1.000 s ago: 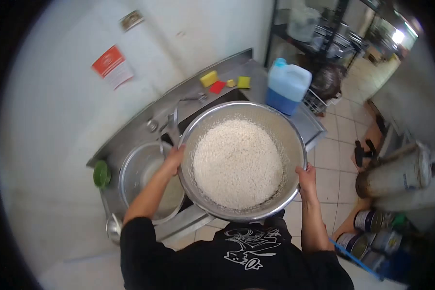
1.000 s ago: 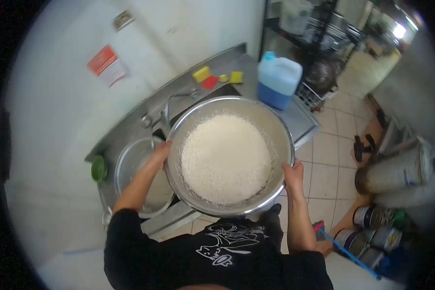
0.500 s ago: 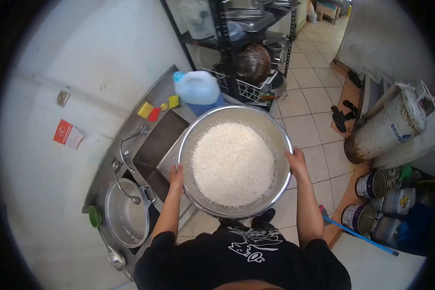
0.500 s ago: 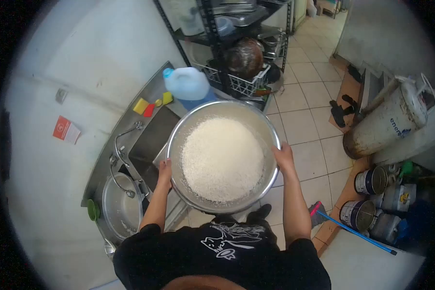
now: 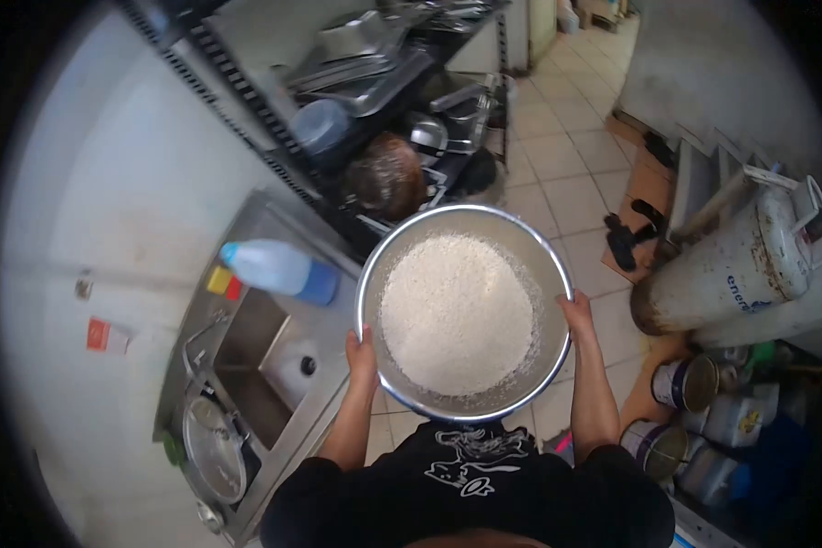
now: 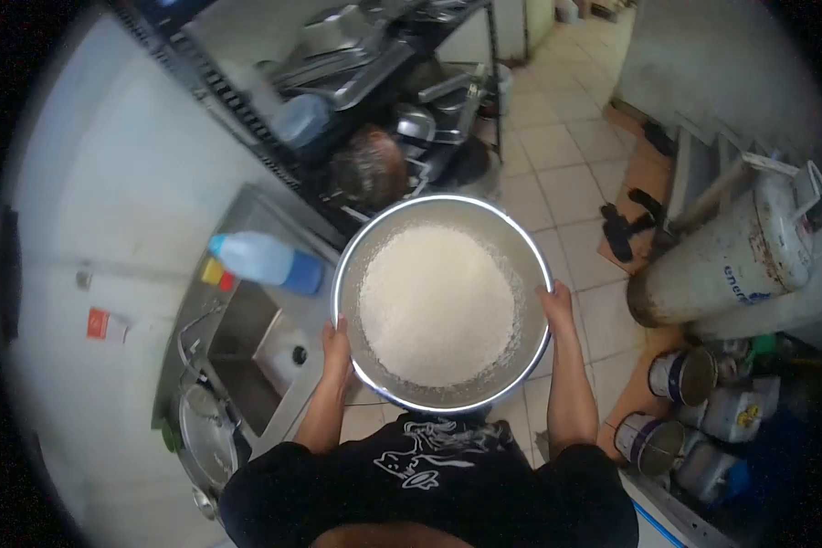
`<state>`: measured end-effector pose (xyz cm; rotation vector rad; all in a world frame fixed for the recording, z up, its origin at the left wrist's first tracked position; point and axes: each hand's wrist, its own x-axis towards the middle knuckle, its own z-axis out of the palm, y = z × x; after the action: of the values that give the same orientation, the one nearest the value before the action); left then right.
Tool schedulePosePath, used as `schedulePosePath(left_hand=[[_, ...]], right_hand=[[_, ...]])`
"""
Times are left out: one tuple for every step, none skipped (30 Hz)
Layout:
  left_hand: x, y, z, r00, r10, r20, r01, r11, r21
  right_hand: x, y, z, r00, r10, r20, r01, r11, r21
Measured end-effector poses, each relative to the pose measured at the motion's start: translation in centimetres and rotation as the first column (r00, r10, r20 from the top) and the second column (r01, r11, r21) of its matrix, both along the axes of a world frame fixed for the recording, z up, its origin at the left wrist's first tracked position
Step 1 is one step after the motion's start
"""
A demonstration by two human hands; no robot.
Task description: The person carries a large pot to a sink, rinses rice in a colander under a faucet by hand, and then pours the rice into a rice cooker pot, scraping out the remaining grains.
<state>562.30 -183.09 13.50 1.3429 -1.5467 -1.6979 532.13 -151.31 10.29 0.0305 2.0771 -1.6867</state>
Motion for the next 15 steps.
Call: schedulePosePath(left_hand=[[-4.4,1.1,0.2,0.997,-0.006,-0.071,0.009,0.999,0.044],[-8.8,2.9,0.5,0.989,-0.003,-0.149,0.017,0.995,0.097],[-13.6,4.4,1.4,0.986,0.063,-0.153,-0.029,0.976,0.216],[-18.0,4.6,0.1,0.982,0.027,-0.188,0.018,0.972,0.233],[-22.0,5.0,-2.8,0.97,-0.044,-0.24,0.112,0.954,0.279],[-26.5,5.1,-5.1,0.95,-0.111,-0.293,0.203,0.931,0.304],[-31.5,5.9,-6.5,0.958,-0.199,-0.208,0.256,0.92,0.298],[-36.1,7.0,-6.0,0.947,-0.215,-0.238,0.283,0.91,0.304],[-40.3,8.6,-5.3,0.913,-0.267,-0.31,0.368,0.867,0.337],[-44.1,9.7,-4.9,0.873,-0.314,-0.373,0.449,0.816,0.364],[-48.2,10.3,-5.2,0.831,-0.393,-0.393,0.532,0.769,0.355],[-52.5,11.0,-5.2,0.815,-0.405,-0.414,0.552,0.76,0.343],[-56.3,10.6,-3.8,0.818,-0.452,-0.355,0.563,0.756,0.334],[-60.5,12.4,-2.6,0.807,-0.49,-0.33,0.588,0.725,0.36],[-63.8,13.2,-1.1,0.789,-0.49,-0.37,0.61,0.698,0.376]], right_hand=[[-3.0,1.7,0.6,0.998,-0.055,0.003,0.056,0.997,-0.044],[-5.8,4.1,1.4,0.994,-0.109,-0.004,0.108,0.991,-0.079],[-9.4,6.6,0.1,0.99,-0.127,-0.066,0.123,0.99,-0.068],[-12.1,8.6,1.1,0.981,-0.165,-0.104,0.16,0.986,-0.056],[-14.2,11.0,2.0,0.957,-0.218,-0.194,0.232,0.971,0.053],[-16.4,12.7,2.7,0.924,-0.261,-0.28,0.308,0.941,0.139],[-18.8,14.8,3.8,0.905,-0.283,-0.318,0.341,0.929,0.142],[-20.7,17.0,4.5,0.881,-0.381,-0.28,0.429,0.893,0.134],[-22.3,19.3,4.9,0.851,-0.474,-0.227,0.51,0.85,0.134],[-24.0,21.3,5.1,0.841,-0.488,-0.235,0.527,0.838,0.144],[-26.1,23.1,5.6,0.829,-0.497,-0.256,0.545,0.821,0.168],[-28.9,24.3,6.1,0.813,-0.506,-0.288,0.565,0.806,0.178],[-31.8,24.0,5.3,0.81,-0.518,-0.275,0.565,0.815,0.13],[-34.3,25.8,5.7,0.77,-0.561,-0.304,0.624,0.761,0.177],[-37.0,26.6,5.7,0.731,-0.599,-0.326,0.674,0.709,0.208]])
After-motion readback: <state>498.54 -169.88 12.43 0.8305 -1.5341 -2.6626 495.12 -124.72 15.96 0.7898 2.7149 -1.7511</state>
